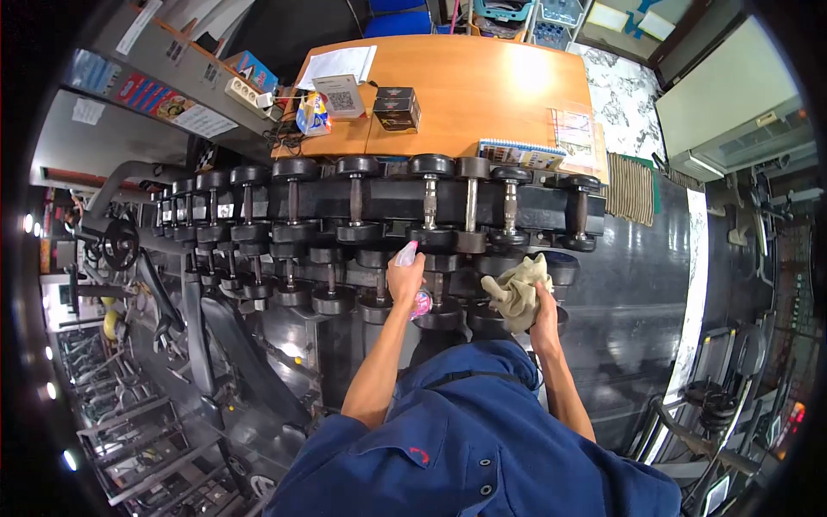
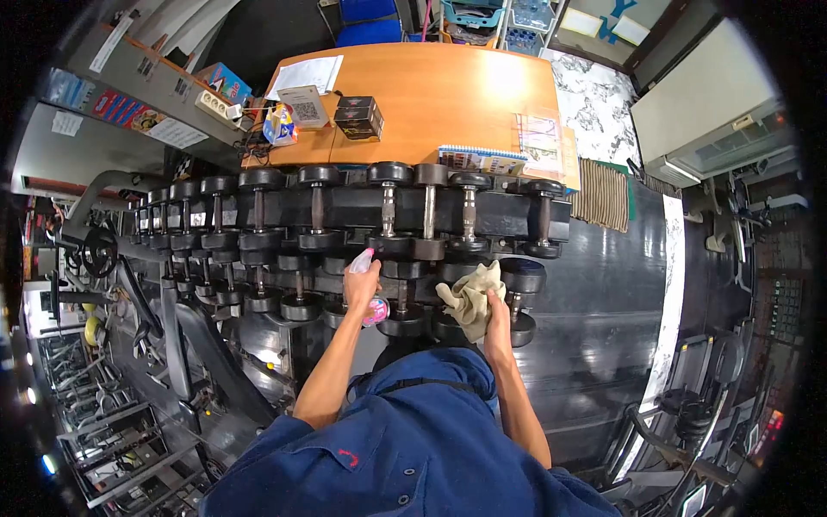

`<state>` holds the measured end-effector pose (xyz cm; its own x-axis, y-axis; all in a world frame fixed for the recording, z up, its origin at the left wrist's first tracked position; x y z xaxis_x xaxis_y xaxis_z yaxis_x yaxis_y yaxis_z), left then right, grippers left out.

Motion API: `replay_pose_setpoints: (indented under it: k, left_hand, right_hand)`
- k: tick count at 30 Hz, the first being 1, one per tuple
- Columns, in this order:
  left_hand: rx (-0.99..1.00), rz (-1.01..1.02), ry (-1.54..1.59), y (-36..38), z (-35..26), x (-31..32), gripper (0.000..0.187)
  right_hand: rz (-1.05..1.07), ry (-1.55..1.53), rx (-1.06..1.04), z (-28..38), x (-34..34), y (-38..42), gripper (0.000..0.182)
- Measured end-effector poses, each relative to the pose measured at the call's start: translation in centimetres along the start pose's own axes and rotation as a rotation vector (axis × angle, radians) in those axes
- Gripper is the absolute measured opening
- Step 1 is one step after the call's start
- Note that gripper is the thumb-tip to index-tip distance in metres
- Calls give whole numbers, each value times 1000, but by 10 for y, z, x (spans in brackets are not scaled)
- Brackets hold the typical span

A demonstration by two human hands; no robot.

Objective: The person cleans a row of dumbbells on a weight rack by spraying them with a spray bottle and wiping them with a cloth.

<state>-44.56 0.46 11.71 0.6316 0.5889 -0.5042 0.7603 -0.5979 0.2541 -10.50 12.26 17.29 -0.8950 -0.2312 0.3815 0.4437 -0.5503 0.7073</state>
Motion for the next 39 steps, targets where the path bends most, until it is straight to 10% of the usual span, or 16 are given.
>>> replay_pose_setpoints:
  k: [8, 16, 20, 31, 39]
  left_hand:
    - [82, -20, 315, 7, 6, -13, 26]
    - [33, 49, 463, 74, 1, -33, 17]
    - [7, 20, 442, 113, 6, -50, 22]
    - [-44, 8, 524, 151, 21, -55, 18]
    - [26, -4, 506, 151, 8, -70, 24]
  right_hand:
    - [-16, 230, 31, -4, 43, -20, 53]
    - [-109, 1324, -903, 20, 186, -43, 57]
    - [5, 1687, -967, -5, 224, -93, 85]
    - [223, 1980, -1387, -40, 295, -131, 58]
    - [214, 2246, -1252, -71, 299, -175, 30]
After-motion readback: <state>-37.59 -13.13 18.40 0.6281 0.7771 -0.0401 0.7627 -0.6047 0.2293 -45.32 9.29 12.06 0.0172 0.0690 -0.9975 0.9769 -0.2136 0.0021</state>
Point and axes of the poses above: each hand's wrist, its own y-axis away from the middle knuckle, its own x-axis out of the palm, z = x × y, the point moved 8 cm from there along -y, towards the middle knuckle, and after that the axes turned 15 degrees about x, right-handed, at the moved point
